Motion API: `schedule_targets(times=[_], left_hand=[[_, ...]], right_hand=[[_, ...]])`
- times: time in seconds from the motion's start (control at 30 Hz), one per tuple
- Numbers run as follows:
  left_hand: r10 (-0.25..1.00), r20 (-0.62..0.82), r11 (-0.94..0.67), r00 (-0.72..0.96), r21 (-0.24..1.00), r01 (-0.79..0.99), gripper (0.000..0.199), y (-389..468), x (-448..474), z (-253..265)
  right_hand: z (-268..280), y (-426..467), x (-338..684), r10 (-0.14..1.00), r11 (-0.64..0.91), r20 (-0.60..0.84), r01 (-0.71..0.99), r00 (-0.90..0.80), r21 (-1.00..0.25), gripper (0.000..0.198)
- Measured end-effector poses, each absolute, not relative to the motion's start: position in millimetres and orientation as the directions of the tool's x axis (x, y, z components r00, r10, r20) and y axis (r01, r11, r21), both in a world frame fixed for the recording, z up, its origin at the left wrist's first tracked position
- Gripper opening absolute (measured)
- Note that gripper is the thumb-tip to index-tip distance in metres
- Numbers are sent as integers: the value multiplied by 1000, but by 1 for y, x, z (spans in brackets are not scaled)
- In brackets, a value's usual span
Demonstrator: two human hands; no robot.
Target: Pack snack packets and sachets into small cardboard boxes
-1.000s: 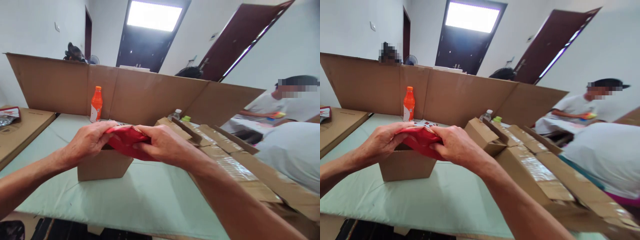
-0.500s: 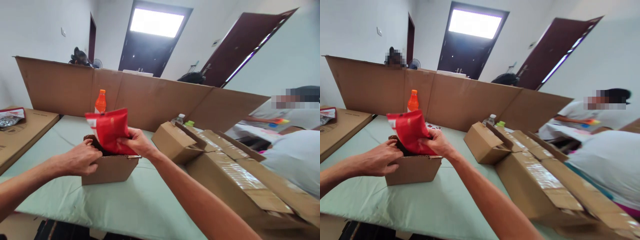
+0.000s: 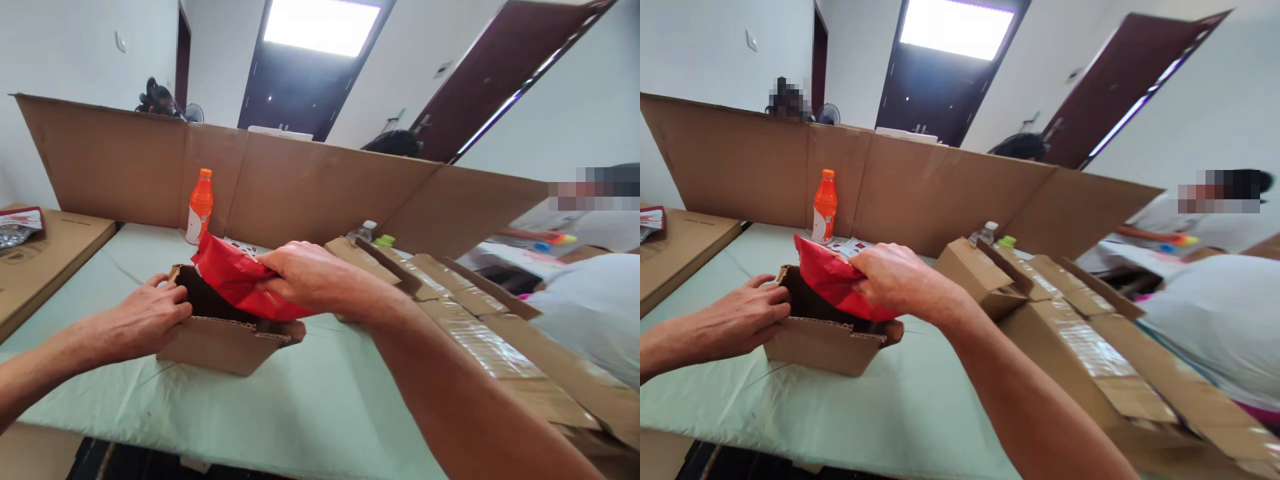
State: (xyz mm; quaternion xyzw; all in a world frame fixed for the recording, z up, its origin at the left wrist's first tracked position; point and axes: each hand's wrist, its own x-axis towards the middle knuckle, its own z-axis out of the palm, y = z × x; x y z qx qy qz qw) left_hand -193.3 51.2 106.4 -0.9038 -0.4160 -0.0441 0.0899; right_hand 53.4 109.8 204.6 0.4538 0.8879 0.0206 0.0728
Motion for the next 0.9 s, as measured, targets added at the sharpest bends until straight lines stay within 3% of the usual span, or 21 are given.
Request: schedule_targets(times=[0.27,0.43,0.57,0.67,0.73,0.8,0.9], left_hand=[[784,281,-544,554,-121,830,8,45,-207,99],[680,396,-624,617,-129,771,17,39,-201,99],[775,203,-618,599,44,785,26,41,-187,104],[813,38,-582,581,64,810,16,46,-181,103],[792,28,-609,609,81,789,15,48,-181,100],[774,55,-632,630,118,766,17,49,-182,97],[770,61,-635,635,167,754,18,46,-183,95]], right_hand=[[171,124,41,679,713,-309,699,-666,57,28],[124,127,12,474,796,-449,586,-757,-148,28],[114,128,13,408,813,-467,545,-785,-207,27],[127,133,39,398,785,-288,486,-871,-384,29],[137,143,63,488,721,-7,407,-873,-561,27],[139,164,81,632,661,230,359,-740,-658,30],[113,210,84,783,605,266,591,-562,-534,33]])
